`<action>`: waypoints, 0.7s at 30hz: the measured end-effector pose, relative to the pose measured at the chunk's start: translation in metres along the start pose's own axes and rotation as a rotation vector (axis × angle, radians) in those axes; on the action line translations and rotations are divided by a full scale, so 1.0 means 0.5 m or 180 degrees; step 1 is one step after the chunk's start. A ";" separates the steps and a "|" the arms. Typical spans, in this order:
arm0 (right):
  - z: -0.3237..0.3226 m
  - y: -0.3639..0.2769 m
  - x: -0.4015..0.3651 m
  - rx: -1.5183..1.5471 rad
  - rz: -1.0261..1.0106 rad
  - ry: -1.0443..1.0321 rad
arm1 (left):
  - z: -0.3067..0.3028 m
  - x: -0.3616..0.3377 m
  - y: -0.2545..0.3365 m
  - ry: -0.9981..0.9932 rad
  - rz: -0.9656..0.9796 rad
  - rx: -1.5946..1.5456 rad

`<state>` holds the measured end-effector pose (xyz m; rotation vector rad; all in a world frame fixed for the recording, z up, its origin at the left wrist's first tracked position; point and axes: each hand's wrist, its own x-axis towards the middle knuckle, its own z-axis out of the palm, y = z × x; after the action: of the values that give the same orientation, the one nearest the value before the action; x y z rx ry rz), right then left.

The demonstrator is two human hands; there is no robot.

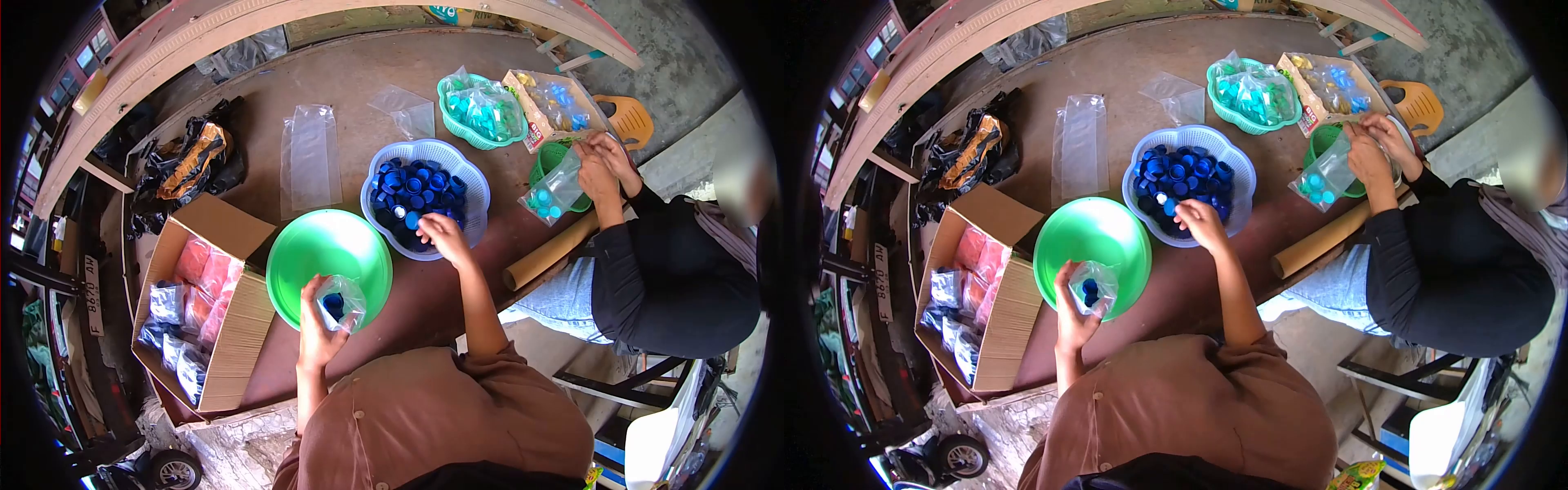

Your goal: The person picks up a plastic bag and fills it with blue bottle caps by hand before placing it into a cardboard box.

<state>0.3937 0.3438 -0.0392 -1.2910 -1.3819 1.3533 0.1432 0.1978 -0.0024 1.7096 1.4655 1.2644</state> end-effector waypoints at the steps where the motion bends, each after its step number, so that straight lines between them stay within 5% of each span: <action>1: -0.009 -0.024 -0.011 0.0625 0.0242 -0.0126 | 0.000 0.000 0.000 0.0003 0.0002 -0.0002; 7: -0.009 -0.051 -0.060 0.1655 -0.0074 -0.0621 | 0.008 0.002 0.016 -0.0003 0.0117 0.0024; 10: -0.011 -0.045 -0.062 0.1210 -0.0263 0.0005 | 0.007 -0.001 0.022 -0.0046 0.0163 0.0009; 13: -0.019 0.047 -0.016 -0.0081 -0.0675 0.0918 | 0.005 -0.005 0.014 -0.0005 0.0167 0.0065; 17: -0.002 0.026 -0.012 -0.2199 -0.0707 0.0334 | 0.004 -0.003 0.012 -0.0070 0.0117 0.0026; 21: 0.012 0.016 0.015 -0.2688 -0.0573 -0.0172 | 0.002 -0.002 0.014 -0.0096 0.0104 0.0014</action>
<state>0.3876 0.3495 -0.0487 -1.5885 -2.1672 0.6780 0.1473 0.1952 0.0032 1.7547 1.4295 1.2476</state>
